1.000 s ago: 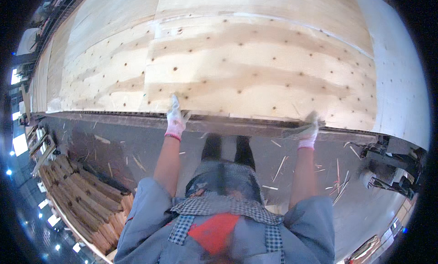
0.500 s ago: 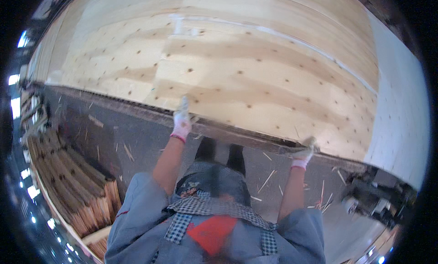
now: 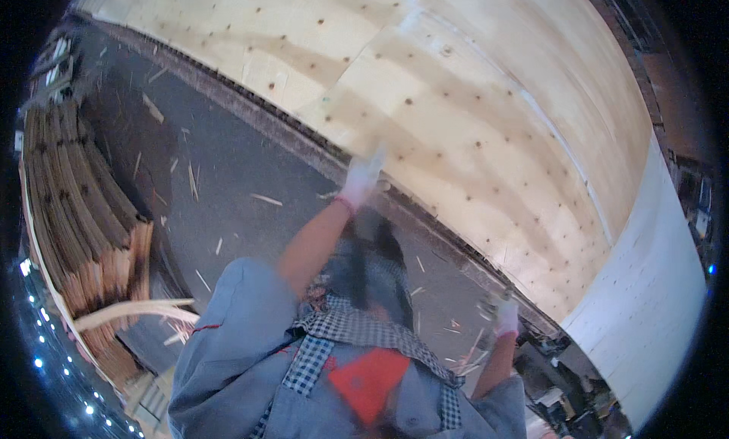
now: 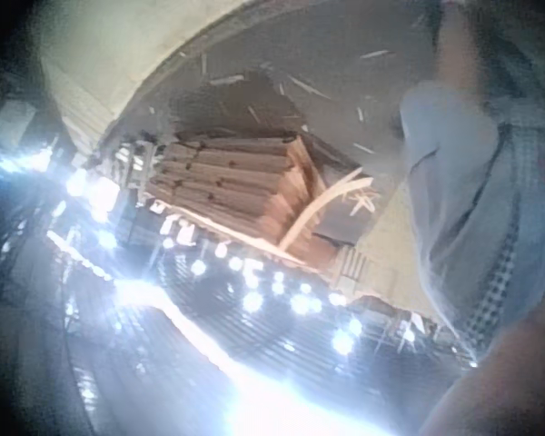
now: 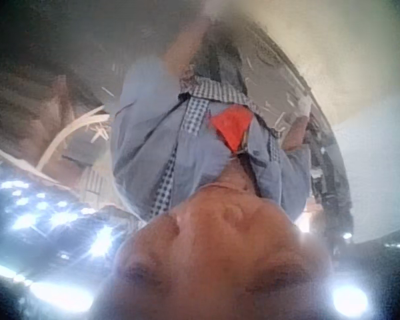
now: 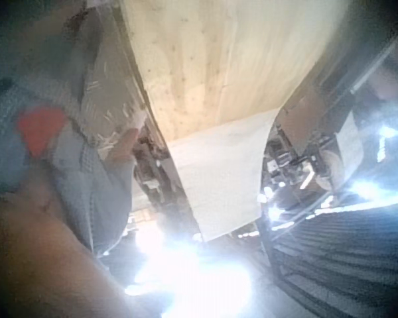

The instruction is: The person assembles a large curved wooden structure by placing thin plywood sheets onto a metal frame. They use a hammer to drive nails into the sheets, securing them to the frame. The person repeatedly lifts, positions, and hammers multiple sheets, occasionally removing and replacing pieces to adjust alignment.

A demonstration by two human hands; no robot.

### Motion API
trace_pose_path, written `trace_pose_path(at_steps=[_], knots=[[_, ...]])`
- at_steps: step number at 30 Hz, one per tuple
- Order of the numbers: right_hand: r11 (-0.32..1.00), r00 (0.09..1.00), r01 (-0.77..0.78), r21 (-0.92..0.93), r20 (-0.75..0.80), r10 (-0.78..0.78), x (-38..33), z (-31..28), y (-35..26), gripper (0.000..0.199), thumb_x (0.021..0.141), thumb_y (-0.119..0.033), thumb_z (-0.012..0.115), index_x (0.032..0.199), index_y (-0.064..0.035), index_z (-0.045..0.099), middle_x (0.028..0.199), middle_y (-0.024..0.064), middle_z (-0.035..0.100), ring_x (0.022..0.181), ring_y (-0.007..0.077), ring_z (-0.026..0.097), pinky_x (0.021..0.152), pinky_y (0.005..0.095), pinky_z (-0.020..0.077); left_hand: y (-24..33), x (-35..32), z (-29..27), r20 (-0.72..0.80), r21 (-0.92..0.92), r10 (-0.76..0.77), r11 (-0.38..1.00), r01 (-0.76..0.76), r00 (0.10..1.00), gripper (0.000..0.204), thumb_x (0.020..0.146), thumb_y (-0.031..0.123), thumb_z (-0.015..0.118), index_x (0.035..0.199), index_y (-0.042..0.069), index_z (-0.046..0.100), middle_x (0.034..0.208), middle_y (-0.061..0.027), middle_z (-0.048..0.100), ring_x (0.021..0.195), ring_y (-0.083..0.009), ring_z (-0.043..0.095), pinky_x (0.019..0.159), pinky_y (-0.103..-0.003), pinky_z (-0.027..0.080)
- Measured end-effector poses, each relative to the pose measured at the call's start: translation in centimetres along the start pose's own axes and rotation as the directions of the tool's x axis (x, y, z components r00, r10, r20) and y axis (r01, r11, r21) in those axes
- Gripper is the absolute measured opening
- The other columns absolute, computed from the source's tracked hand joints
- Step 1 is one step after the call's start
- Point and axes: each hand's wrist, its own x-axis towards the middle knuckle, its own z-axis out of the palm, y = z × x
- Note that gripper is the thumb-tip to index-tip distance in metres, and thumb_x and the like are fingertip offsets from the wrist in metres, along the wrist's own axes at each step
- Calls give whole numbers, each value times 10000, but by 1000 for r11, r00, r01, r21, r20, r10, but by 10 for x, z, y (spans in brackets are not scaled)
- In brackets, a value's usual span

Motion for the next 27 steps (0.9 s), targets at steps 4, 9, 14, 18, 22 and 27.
trace_pose_path(at_steps=[4,9,14,18,22,27], knots=[[976,963,117,-186,260,-66,-23,109,-38,385,885,22,579,1270,14,568,1148,179,699,885,311,734,668,439,621,39,-3,-52,478,402,-163,914,-50,863,640,918,611,634,1084,-4,702,853,-110,747,611,-206,691,536,-338,583],[861,838,261,-436,546,22,-30,221,-40,546,815,139,501,1352,43,523,1213,191,667,923,333,732,673,405,639,38,-93,-164,235,599,38,781,-175,971,662,949,650,536,1024,17,716,867,-125,751,673,-217,726,593,-347,577],[555,765,517,-652,642,41,-42,310,-51,465,815,129,510,1269,48,569,1195,189,664,924,333,724,703,408,628,-104,-191,-308,-274,195,127,978,-75,953,680,978,622,475,1136,3,708,921,-143,761,708,-210,740,645,-328,587],[311,689,688,-656,725,6,-46,378,-55,313,838,-11,630,1147,32,623,1061,128,674,896,254,687,729,368,581,-221,-221,-381,-579,143,107,989,-28,808,714,956,636,489,1281,20,647,1196,-164,699,1105,-324,659,989,-404,497],[-93,511,859,-503,847,145,-3,477,-34,276,849,-180,730,1034,12,663,922,88,683,863,206,658,746,353,542,-358,-243,-424,-772,-223,-220,972,70,596,761,930,634,535,1389,27,547,1328,-199,639,1248,-359,596,1058,-408,452],[-836,380,526,160,834,399,83,592,-40,352,821,-365,662,938,-35,698,844,160,712,849,342,694,745,457,552,-392,-348,-528,-672,-531,-409,847,-17,617,1079,827,696,639,1575,33,233,1347,-281,595,1248,-365,602,1055,-430,460]])
